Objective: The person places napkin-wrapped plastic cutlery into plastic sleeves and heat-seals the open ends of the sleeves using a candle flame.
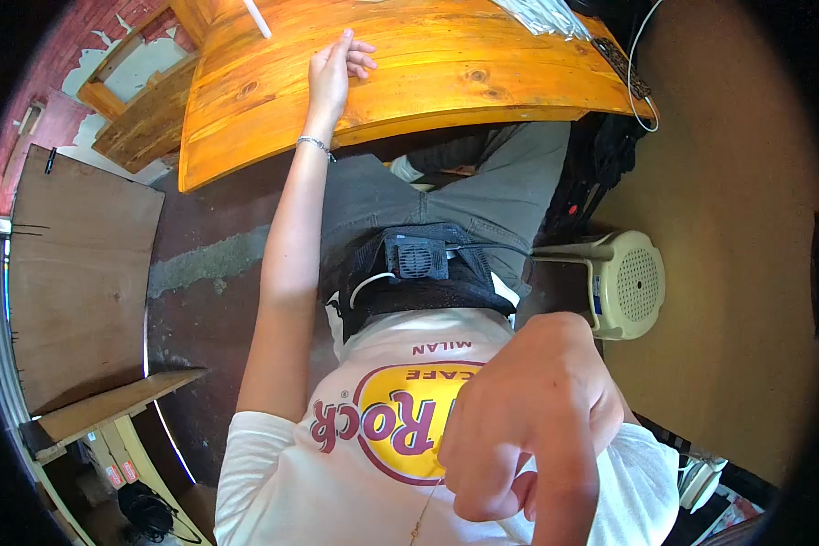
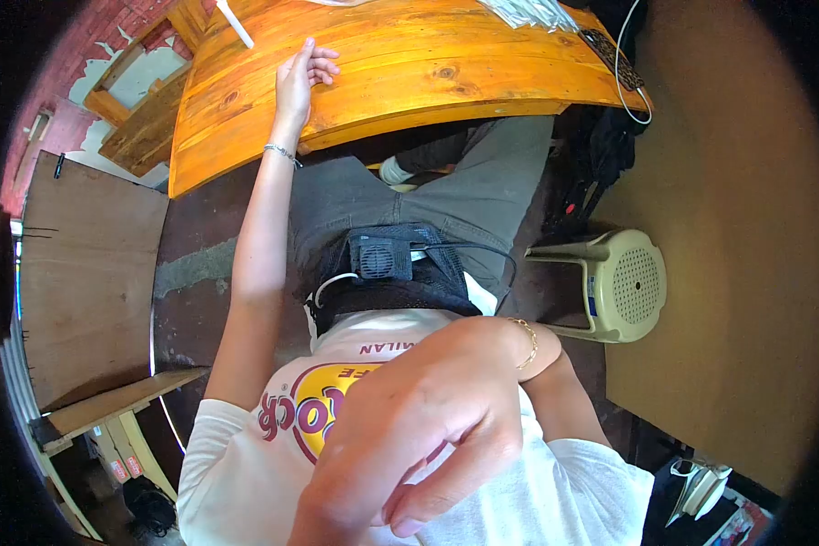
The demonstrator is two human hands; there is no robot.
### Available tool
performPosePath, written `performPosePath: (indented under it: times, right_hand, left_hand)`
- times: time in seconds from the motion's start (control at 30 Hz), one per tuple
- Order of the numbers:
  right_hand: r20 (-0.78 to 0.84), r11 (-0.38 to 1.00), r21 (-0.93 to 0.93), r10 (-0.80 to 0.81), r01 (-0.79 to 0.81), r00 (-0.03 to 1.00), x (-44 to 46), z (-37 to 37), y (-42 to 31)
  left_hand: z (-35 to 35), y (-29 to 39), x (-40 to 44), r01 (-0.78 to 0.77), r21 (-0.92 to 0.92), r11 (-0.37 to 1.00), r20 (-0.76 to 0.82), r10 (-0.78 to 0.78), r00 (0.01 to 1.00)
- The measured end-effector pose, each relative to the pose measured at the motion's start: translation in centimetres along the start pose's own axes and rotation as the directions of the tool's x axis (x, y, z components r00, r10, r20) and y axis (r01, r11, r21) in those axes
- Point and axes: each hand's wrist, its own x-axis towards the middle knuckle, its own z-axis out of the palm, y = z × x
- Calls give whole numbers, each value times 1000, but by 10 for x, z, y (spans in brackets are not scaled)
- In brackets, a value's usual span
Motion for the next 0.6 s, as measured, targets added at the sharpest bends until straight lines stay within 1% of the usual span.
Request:
performPosePath:
  times: [0.03, 0.17, 0.23, 0.3, 0.4, 0.47, 0.53, 0.6]
  right_hand:
    - [-4, 1000, -1, -10, 10, 1000, -1, 2, 0]
    - [-26, 999, 29, 40, -39, 999, -3, 7, -4]
    - [47, 994, -59, 93, -90, 995, -5, 3, -10]
    - [185, 959, -235, 202, -156, 962, -8, -11, -23]
    - [107, 958, -82, 283, -276, 953, 2, -13, -26]
    - [76, 956, -216, 220, -199, 973, 0, -18, -31]
    - [160, 941, -272, 252, -203, 954, 8, -39, -54]
    - [45, 915, -325, 269, -240, 962, 1, -51, -73]
  left_hand:
    - [0, 1, 0, -2, -5, 1000, -1, 2, 1000]
    - [0, 1, 0, 3, -25, 1000, -23, -3, 1000]
    - [1, 0, 0, 11, -33, 999, -25, -12, 1000]
    - [0, 2, 1, 11, -48, 999, -37, -13, 999]
    - [2, 3, -1, 12, -76, 997, -53, -16, 998]
    - [3, 0, -5, 24, -81, 996, -48, -28, 998]
    - [2, 6, -3, 42, -95, 995, -64, -48, 997]
    - [2, 5, -3, 34, -95, 995, -62, -40, 997]
